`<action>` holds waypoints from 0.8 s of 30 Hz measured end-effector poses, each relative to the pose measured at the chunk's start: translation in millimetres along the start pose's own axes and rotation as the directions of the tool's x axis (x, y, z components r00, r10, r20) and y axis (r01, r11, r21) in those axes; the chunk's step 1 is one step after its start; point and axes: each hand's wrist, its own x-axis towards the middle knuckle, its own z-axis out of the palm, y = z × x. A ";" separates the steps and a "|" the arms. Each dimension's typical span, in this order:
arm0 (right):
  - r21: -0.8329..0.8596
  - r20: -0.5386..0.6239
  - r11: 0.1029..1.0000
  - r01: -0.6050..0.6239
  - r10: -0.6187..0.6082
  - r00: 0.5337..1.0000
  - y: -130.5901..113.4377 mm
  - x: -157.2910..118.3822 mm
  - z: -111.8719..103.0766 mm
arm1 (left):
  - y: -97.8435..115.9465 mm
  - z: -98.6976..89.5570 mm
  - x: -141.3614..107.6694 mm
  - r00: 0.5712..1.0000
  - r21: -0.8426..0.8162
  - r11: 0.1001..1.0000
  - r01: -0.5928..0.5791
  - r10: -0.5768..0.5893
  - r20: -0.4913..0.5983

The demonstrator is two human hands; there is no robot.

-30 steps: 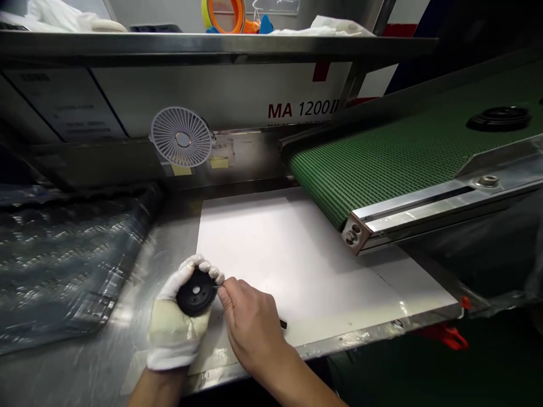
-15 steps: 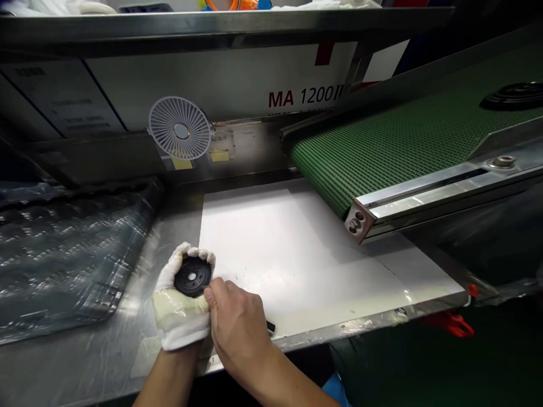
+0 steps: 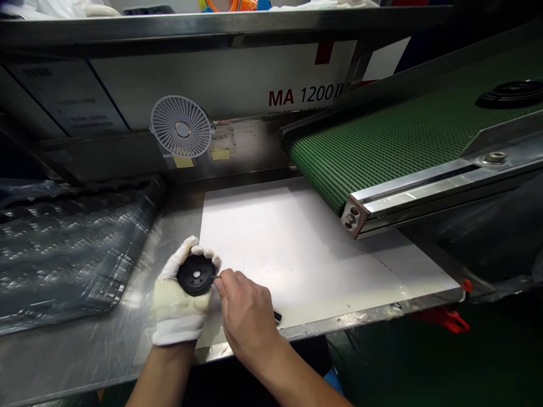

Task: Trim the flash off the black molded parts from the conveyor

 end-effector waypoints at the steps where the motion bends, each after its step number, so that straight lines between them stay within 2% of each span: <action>1: -0.008 -0.009 1.000 0.002 -0.002 1.000 -1.4 -0.9 2.3 | -2.4 0.9 0.2 1.000 -0.012 1.000 -0.023 0.023 -0.021; 6: -0.039 -0.039 0.999 0.031 -0.033 0.999 -9.4 -6.2 10.6 | -9.2 -1.2 -2.2 0.979 -0.011 0.979 -0.204 0.204 -0.010; 8: -0.059 -0.042 0.997 0.056 -0.058 0.997 -10.8 -7.7 10.8 | -8.0 -4.0 -4.2 0.972 0.005 0.972 -0.235 0.235 0.015; 9: -0.062 -0.037 0.996 0.067 -0.070 0.997 -10.7 -8.3 10.1 | -6.2 -5.6 -5.4 0.978 0.025 0.978 -0.207 0.206 0.033; 11: -0.045 -0.015 0.996 0.078 -0.079 0.997 -9.0 -9.0 7.3 | -0.9 -8.6 -7.4 0.995 0.086 0.994 -0.071 0.065 0.076; 13: -0.016 -0.004 0.998 0.066 -0.066 0.998 -6.2 -8.9 3.9 | 4.3 -10.7 -8.4 0.992 0.140 0.989 0.054 -0.069 0.106; 14: -0.006 -0.008 0.999 0.049 -0.049 0.999 -4.8 -8.7 2.4 | 6.0 -11.1 -8.5 0.989 0.145 0.987 0.076 -0.093 0.117; 18: -0.012 -0.043 1.000 0.005 -0.006 0.999 -2.3 -8.4 0.9 | 3.1 -7.1 -7.0 0.994 0.087 0.996 -0.015 0.006 0.106; 24: -0.049 -0.052 0.999 0.012 -0.014 0.999 -10.2 -14.1 9.5 | -6.1 1.3 -6.5 0.996 0.016 0.996 -0.086 0.086 -0.025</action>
